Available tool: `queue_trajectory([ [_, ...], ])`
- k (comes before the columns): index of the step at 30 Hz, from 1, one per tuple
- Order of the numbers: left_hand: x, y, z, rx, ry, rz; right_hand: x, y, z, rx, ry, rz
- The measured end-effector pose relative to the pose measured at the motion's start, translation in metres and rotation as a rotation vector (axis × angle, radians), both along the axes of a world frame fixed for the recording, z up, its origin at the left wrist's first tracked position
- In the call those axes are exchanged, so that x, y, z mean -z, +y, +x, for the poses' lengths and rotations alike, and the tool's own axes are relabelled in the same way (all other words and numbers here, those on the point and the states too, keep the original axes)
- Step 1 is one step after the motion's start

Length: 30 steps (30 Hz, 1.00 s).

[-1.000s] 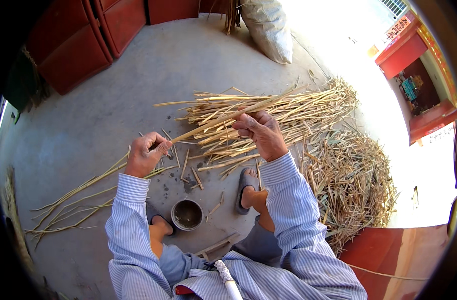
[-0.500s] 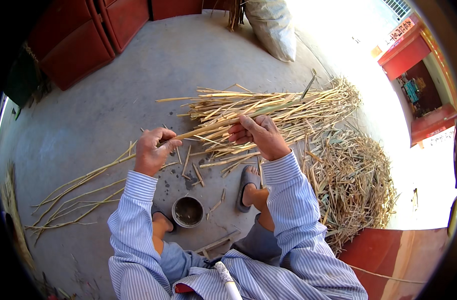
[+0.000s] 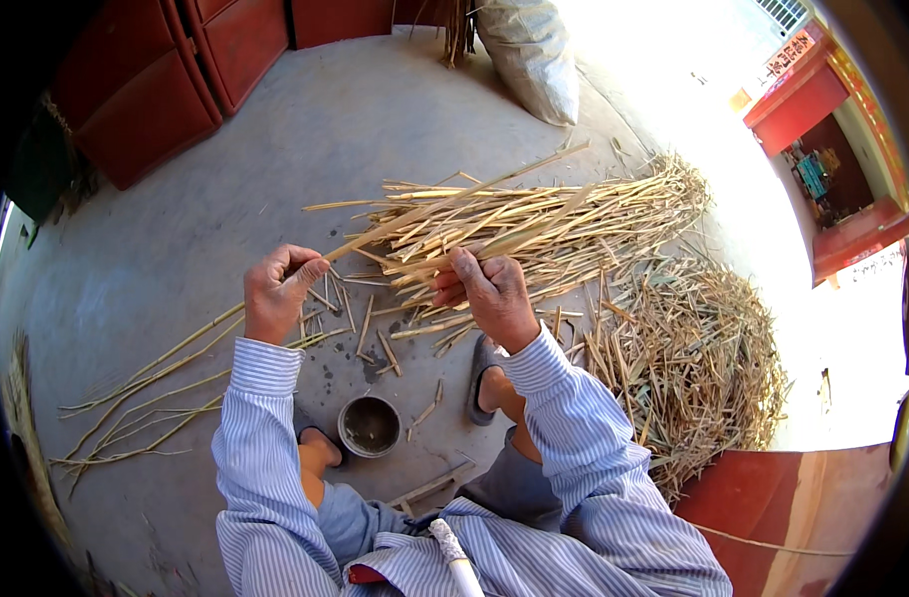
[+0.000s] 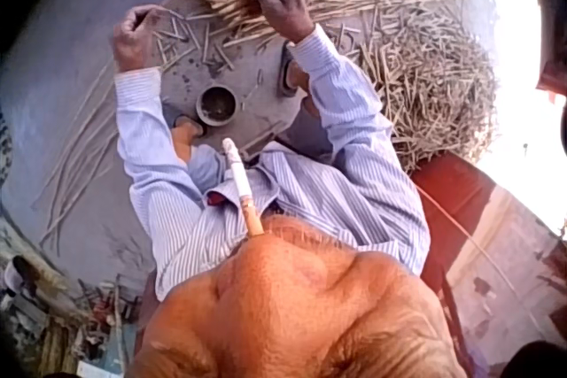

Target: The person sits on the floor and processes long dried sticks by hand. They repeatedly strip the outer layers from the sticks and break them into smaller pieces, placing the processed material into a pile.

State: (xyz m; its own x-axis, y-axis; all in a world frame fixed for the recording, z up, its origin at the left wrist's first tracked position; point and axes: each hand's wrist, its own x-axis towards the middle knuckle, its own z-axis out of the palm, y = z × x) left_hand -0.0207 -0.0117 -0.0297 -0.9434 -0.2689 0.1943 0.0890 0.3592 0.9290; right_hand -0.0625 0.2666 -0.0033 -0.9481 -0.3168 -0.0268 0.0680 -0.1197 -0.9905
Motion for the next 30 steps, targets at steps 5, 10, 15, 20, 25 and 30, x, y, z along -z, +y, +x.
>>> queue_trajectory([
  [5,0.0,-0.008,-0.002,0.037,0.0,-0.127,-0.005,0.071,-0.044,0.592,0.193,-0.499],
  [10,-0.003,0.0,-0.004,0.134,0.003,-0.137,0.019,0.087,-0.06,0.455,-0.323,-0.354],
  [15,0.004,0.006,0.005,0.253,-0.134,-0.127,0.012,0.015,-0.039,0.075,-0.183,0.014],
  [20,0.004,0.036,-0.001,0.281,0.057,-0.399,0.013,-0.003,-0.029,0.046,-0.162,-0.046],
  [25,0.009,0.058,-0.002,0.081,0.131,-0.367,0.016,-0.011,-0.022,0.02,-0.211,-0.072],
  [30,0.015,0.056,0.0,-0.017,0.072,-0.224,0.019,-0.012,-0.022,0.017,-0.281,-0.104],
])
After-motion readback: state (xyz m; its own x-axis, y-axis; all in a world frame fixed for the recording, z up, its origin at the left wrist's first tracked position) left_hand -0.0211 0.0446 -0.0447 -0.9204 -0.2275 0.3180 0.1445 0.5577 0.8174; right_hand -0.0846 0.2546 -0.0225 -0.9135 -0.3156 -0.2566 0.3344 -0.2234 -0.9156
